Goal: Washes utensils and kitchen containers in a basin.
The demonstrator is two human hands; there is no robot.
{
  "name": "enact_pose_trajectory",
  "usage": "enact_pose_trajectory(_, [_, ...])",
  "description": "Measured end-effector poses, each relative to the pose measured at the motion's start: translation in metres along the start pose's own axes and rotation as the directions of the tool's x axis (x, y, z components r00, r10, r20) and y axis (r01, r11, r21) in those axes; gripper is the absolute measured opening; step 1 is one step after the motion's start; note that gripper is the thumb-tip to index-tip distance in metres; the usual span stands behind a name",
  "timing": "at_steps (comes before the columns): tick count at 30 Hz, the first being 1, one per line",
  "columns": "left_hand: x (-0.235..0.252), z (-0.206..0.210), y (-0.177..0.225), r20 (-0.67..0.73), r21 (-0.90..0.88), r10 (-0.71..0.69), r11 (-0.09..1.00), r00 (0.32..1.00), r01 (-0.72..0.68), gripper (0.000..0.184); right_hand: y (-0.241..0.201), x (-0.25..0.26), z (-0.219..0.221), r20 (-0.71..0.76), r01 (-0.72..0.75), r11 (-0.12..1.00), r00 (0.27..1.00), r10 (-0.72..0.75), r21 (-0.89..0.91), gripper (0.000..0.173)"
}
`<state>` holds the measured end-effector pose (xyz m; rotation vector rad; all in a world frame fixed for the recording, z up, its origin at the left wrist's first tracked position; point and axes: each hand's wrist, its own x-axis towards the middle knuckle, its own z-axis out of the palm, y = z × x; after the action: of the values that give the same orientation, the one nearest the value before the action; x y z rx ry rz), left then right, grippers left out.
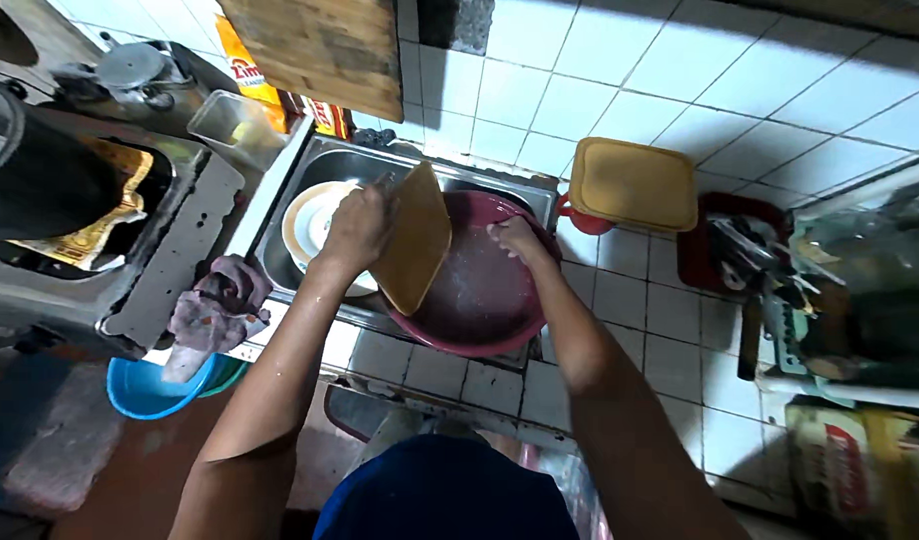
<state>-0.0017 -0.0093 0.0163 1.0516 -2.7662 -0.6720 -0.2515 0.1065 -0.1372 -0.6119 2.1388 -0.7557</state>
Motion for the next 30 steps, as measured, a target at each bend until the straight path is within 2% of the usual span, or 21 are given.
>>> enact_pose_trajectory(2, [-0.001,0.009,-0.006,0.052,-0.013,-0.029,0.999,0.998,0.030,0.039,0.001,0.008,0.028,-0.163,-0.088,0.954,0.977,0.139,0.287,0.044])
enact_pose_trajectory(3, [0.001,0.016,-0.009,0.075,-0.044,-0.027,0.999,0.997,0.031,0.038,-0.002,0.004,0.044,-0.138,-0.093,0.841,0.971,0.195,0.533,0.041])
enact_pose_trajectory(4, [0.003,0.024,-0.012,0.095,-0.100,-0.025,0.994,0.995,0.035,0.037,-0.009,-0.004,0.057,-0.029,-0.103,0.628,0.980,0.197,0.771,0.039])
enact_pose_trajectory(5, [0.007,0.031,-0.017,0.119,-0.176,-0.022,0.983,0.993,0.043,0.035,-0.019,-0.010,0.067,0.077,-0.115,0.350,0.990,0.120,0.930,0.035])
enact_pose_trajectory(6, [0.013,0.038,-0.023,0.149,-0.277,-0.025,0.958,0.989,0.066,0.032,-0.033,-0.020,0.072,0.129,-0.131,0.126,0.991,0.025,0.983,0.036])
enact_pose_trajectory(7, [0.020,0.045,-0.027,0.195,-0.401,-0.041,0.908,0.980,0.118,0.029,-0.054,-0.035,0.072,0.133,-0.132,0.035,0.991,-0.033,0.991,0.034])
enact_pose_trajectory(8, [0.027,0.050,-0.027,0.261,-0.512,-0.078,0.834,0.962,0.206,0.027,-0.072,-0.052,0.069,0.107,-0.101,0.070,0.991,-0.086,0.992,0.032])
enact_pose_trajectory(9, [0.034,0.055,-0.027,0.318,-0.589,-0.118,0.753,0.941,0.294,0.025,-0.086,-0.070,0.066,0.044,-0.016,0.183,0.987,-0.152,0.983,0.034])
enact_pose_trajectory(11, [0.044,0.058,-0.025,0.387,-0.677,-0.169,0.615,0.907,0.404,0.020,-0.095,-0.106,0.066,-0.122,0.281,0.493,0.936,-0.331,0.823,0.040])
enact_pose_trajectory(13, [0.056,0.054,-0.021,0.418,-0.733,-0.211,0.496,0.883,0.465,0.015,-0.086,-0.141,0.062,-0.161,0.579,0.752,0.813,-0.559,0.314,0.034])
enact_pose_trajectory(15, [0.067,0.051,-0.022,0.458,-0.754,-0.229,0.412,0.859,0.512,0.011,-0.078,-0.175,0.051,-0.002,0.593,0.784,0.797,-0.604,-0.184,0.056])
enact_pose_trajectory(16, [0.068,0.049,-0.022,0.471,-0.766,-0.220,0.379,0.854,0.520,0.012,-0.076,-0.181,0.046,0.004,0.566,0.765,0.805,-0.593,-0.306,0.060])
enact_pose_trajectory(17, [0.068,0.049,-0.022,0.476,-0.780,-0.193,0.358,0.858,0.513,0.017,-0.076,-0.180,0.039,-0.031,0.532,0.765,0.814,-0.581,-0.364,0.055])
enact_pose_trajectory(19, [0.066,0.054,-0.029,0.492,-0.795,-0.081,0.363,0.867,0.485,0.041,-0.074,-0.164,0.016,-0.204,0.518,0.793,0.780,-0.592,-0.321,0.041])
enact_pose_trajectory(20, [0.064,0.057,-0.031,0.485,-0.777,-0.070,0.422,0.872,0.467,0.052,-0.071,-0.155,0.001,-0.298,0.552,0.803,0.746,-0.596,-0.225,0.038])
enact_pose_trajectory(21, [0.060,0.062,-0.032,0.467,-0.753,-0.088,0.481,0.880,0.448,0.057,-0.069,-0.147,-0.013,-0.372,0.592,0.802,0.727,-0.577,-0.085,0.037])
enact_pose_trajectory(23, [0.050,0.071,-0.034,0.403,-0.744,-0.085,0.550,0.911,0.380,0.055,-0.061,-0.131,-0.032,-0.458,0.624,0.731,0.754,-0.470,0.276,0.036])
enact_pose_trajectory(25, [0.040,0.073,-0.034,0.279,-0.820,-0.045,0.508,0.959,0.263,0.038,-0.058,-0.115,-0.035,-0.448,0.538,0.625,0.837,-0.315,0.566,0.027])
enact_pose_trajectory(26, [0.038,0.072,-0.036,0.214,-0.873,-0.031,0.442,0.976,0.205,0.029,-0.054,-0.105,-0.029,-0.417,0.478,0.609,0.873,-0.252,0.633,0.023])
enact_pose_trajectory(28, [0.037,0.064,-0.042,0.086,-0.931,-0.059,0.350,0.994,0.102,0.020,-0.043,-0.085,-0.011,-0.308,0.339,0.692,0.935,-0.174,0.637,0.026])
enact_pose_trajectory(30, [0.034,0.047,-0.051,-0.005,-0.899,-0.094,0.436,0.996,0.037,0.021,-0.027,-0.063,0.009,-0.125,0.150,0.845,0.987,-0.099,0.513,0.046])
